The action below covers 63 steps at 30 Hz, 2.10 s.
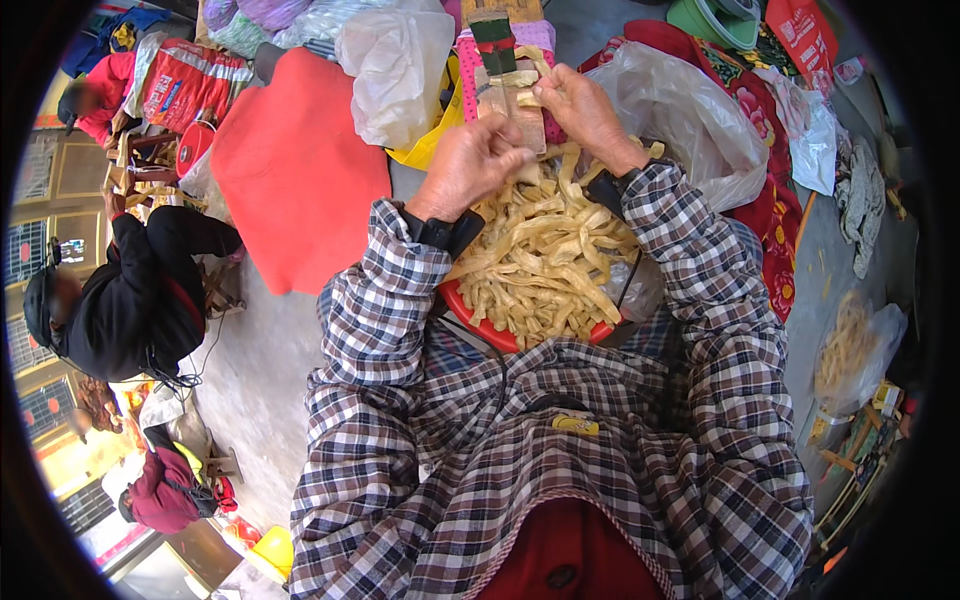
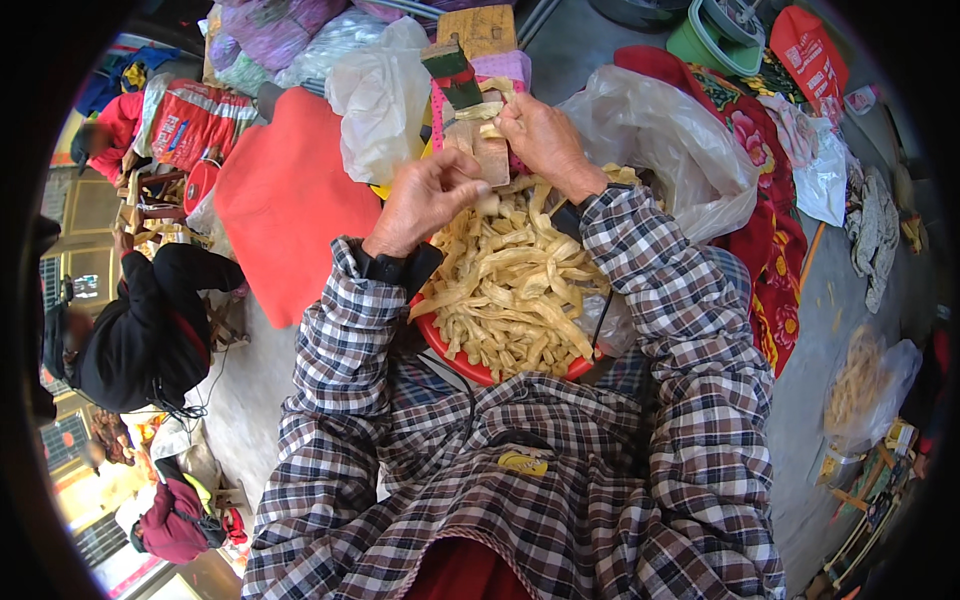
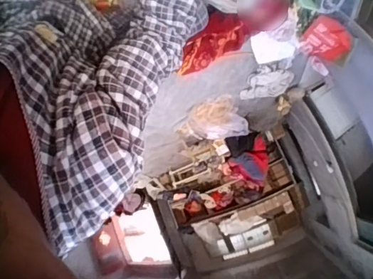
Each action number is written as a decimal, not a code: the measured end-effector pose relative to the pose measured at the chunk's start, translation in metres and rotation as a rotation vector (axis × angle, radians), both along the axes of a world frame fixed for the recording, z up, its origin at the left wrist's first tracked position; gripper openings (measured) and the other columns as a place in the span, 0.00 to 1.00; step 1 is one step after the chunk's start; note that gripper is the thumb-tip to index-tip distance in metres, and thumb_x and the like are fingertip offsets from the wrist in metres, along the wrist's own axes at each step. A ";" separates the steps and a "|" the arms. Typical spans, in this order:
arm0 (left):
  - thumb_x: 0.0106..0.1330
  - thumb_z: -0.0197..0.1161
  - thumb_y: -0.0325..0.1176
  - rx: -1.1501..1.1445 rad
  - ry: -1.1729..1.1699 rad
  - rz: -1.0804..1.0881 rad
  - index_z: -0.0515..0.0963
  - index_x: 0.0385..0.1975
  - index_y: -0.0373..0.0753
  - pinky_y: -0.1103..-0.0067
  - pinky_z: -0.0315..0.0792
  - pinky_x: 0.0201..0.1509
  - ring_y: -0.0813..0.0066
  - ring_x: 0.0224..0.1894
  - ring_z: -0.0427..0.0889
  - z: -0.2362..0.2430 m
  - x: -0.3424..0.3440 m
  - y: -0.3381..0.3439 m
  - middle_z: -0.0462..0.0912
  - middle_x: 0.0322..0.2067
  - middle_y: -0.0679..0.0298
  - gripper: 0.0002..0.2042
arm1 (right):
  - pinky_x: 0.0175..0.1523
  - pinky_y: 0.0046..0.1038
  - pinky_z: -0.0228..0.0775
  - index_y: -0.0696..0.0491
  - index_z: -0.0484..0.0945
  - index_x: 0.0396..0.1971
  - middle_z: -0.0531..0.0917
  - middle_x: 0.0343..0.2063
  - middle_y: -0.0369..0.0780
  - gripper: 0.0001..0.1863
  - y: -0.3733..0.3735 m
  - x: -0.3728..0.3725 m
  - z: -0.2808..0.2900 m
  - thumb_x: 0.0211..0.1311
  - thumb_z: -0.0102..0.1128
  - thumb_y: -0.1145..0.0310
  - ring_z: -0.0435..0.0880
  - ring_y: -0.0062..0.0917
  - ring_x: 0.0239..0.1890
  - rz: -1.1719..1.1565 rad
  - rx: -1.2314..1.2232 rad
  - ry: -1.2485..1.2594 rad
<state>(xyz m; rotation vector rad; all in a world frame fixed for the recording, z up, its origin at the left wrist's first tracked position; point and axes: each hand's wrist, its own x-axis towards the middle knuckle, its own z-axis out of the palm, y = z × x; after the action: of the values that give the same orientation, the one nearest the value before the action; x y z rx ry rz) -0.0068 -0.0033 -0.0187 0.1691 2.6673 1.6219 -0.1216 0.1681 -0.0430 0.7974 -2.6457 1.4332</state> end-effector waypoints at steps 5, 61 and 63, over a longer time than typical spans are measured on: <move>0.60 0.69 0.29 -0.103 -0.115 -0.106 0.77 0.29 0.32 0.86 0.69 0.28 0.88 0.26 0.72 0.002 0.007 0.009 0.76 0.22 0.70 0.08 | 0.44 0.37 0.73 0.53 0.78 0.41 0.83 0.38 0.44 0.12 -0.003 0.002 -0.004 0.63 0.54 0.63 0.82 0.41 0.41 0.099 -0.098 0.053; 0.69 0.56 0.27 0.120 0.261 0.034 0.73 0.50 0.33 0.83 0.72 0.40 0.81 0.35 0.77 0.030 0.000 -0.004 0.79 0.31 0.65 0.12 | 0.21 0.10 0.53 0.55 0.76 0.42 0.79 0.25 0.32 0.21 0.034 0.022 0.072 0.75 0.40 0.53 0.58 0.06 0.14 0.503 -0.790 -0.550; 0.69 0.55 0.26 0.056 0.333 0.061 0.72 0.50 0.32 0.80 0.73 0.42 0.76 0.38 0.80 0.027 -0.004 -0.001 0.81 0.34 0.61 0.12 | 0.22 0.09 0.53 0.54 0.76 0.49 0.83 0.34 0.35 0.21 0.025 0.029 0.066 0.75 0.39 0.54 0.59 0.05 0.16 0.438 -0.602 -0.332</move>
<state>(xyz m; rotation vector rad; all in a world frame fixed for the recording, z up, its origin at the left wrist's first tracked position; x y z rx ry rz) -0.0109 -0.0042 0.0083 0.3964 2.8892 1.8332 -0.0928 0.1933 0.0232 1.1737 -2.0616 2.4869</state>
